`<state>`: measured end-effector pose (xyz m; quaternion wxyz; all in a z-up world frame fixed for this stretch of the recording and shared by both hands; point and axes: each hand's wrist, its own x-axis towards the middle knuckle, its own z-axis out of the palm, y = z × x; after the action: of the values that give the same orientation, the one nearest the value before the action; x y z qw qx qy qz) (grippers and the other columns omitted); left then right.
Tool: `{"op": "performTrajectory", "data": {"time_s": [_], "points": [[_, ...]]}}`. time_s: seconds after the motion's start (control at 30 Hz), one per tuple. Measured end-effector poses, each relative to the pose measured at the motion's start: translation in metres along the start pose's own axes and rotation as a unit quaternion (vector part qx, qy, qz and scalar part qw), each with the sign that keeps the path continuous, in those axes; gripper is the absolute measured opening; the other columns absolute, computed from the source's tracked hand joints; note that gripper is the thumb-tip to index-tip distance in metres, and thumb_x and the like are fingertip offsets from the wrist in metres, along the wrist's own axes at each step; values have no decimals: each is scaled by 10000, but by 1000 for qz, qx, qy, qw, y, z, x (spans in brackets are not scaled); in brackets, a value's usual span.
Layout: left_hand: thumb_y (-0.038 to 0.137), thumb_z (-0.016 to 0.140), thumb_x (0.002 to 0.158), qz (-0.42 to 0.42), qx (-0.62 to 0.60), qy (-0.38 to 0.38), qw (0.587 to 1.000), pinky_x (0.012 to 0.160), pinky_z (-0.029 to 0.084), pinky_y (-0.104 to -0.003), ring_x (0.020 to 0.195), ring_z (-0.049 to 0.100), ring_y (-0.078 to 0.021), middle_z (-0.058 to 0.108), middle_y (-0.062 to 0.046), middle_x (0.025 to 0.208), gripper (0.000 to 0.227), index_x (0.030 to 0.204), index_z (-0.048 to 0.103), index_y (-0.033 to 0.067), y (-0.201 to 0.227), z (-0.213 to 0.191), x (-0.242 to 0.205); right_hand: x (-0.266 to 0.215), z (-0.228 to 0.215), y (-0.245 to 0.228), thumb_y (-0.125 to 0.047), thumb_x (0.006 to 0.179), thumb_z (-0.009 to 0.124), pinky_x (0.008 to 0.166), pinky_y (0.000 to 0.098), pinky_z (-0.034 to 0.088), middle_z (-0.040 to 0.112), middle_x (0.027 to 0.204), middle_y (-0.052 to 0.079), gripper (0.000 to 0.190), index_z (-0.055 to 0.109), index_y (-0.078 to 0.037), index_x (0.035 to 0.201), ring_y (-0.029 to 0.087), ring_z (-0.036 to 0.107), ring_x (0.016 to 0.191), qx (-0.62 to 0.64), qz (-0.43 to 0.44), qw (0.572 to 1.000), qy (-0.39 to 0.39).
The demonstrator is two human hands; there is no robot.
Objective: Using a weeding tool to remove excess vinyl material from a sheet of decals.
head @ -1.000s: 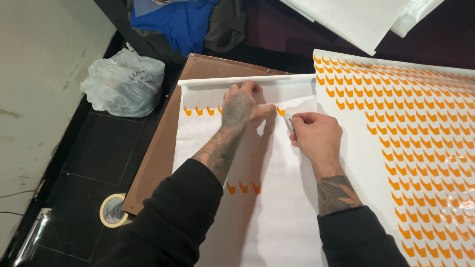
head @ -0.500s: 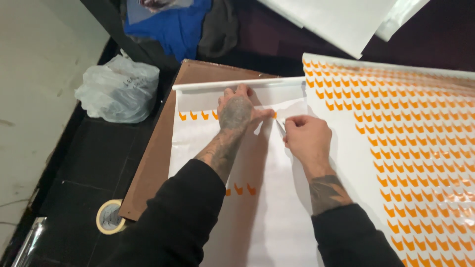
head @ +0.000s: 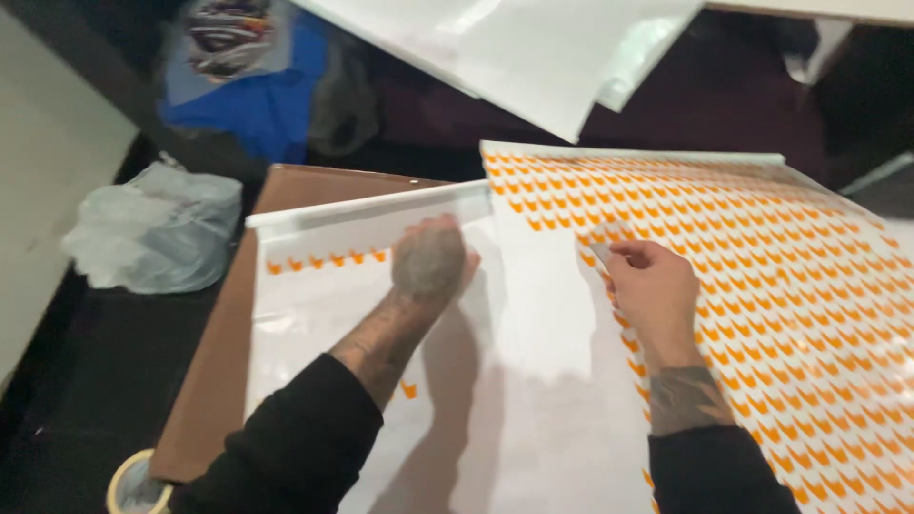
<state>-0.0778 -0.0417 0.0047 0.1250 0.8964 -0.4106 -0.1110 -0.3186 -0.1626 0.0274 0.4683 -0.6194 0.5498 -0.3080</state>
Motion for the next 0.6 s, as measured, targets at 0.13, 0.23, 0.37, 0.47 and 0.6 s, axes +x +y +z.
{"op": "performTrajectory", "data": {"time_s": [0.13, 0.23, 0.37, 0.47, 0.6], "points": [[367, 797, 831, 223, -122, 59, 965, 894, 542, -444, 1023, 687, -323, 731, -111, 977, 392, 1083, 698, 83, 66, 42, 1, 8, -15, 15, -142, 889, 717, 533, 226, 521, 738, 758, 25, 172, 778, -31, 1006, 94, 681, 583, -112, -36, 993, 20], [393, 788, 834, 183, -169, -7, 968, 864, 562, -422, 962, 722, -311, 759, -123, 958, 348, 1022, 758, 102, 115, 36, 9, 10, -17, 28, -131, 879, 704, 456, 269, 492, 694, 726, 32, 167, 749, -15, 989, 96, 616, 532, -15, 37, 999, -9], [473, 857, 745, 71, -125, -109, 984, 816, 585, -389, 879, 742, -275, 765, -128, 924, 430, 915, 772, 88, 133, 40, 21, -2, -18, 21, -162, 880, 736, 460, 262, 503, 695, 693, 34, 180, 767, -15, 979, 91, 604, 523, 32, 38, 999, -15], [492, 878, 714, 51, -106, -126, 985, 794, 586, -375, 837, 739, -252, 764, -109, 891, 433, 858, 770, 98, 132, 40, 20, -4, -16, 18, -167, 879, 734, 470, 262, 508, 710, 692, 38, 186, 779, -21, 985, 97, 611, 515, -1, 25, 1000, -10], [457, 888, 683, 28, -148, -133, 980, 751, 593, -353, 769, 738, -223, 764, -78, 825, 391, 780, 751, 105, 128, 42, 19, 2, -16, 21, -158, 871, 740, 475, 272, 519, 724, 710, 43, 194, 778, -9, 990, 100, 620, 522, -28, 27, 999, -14]]}}
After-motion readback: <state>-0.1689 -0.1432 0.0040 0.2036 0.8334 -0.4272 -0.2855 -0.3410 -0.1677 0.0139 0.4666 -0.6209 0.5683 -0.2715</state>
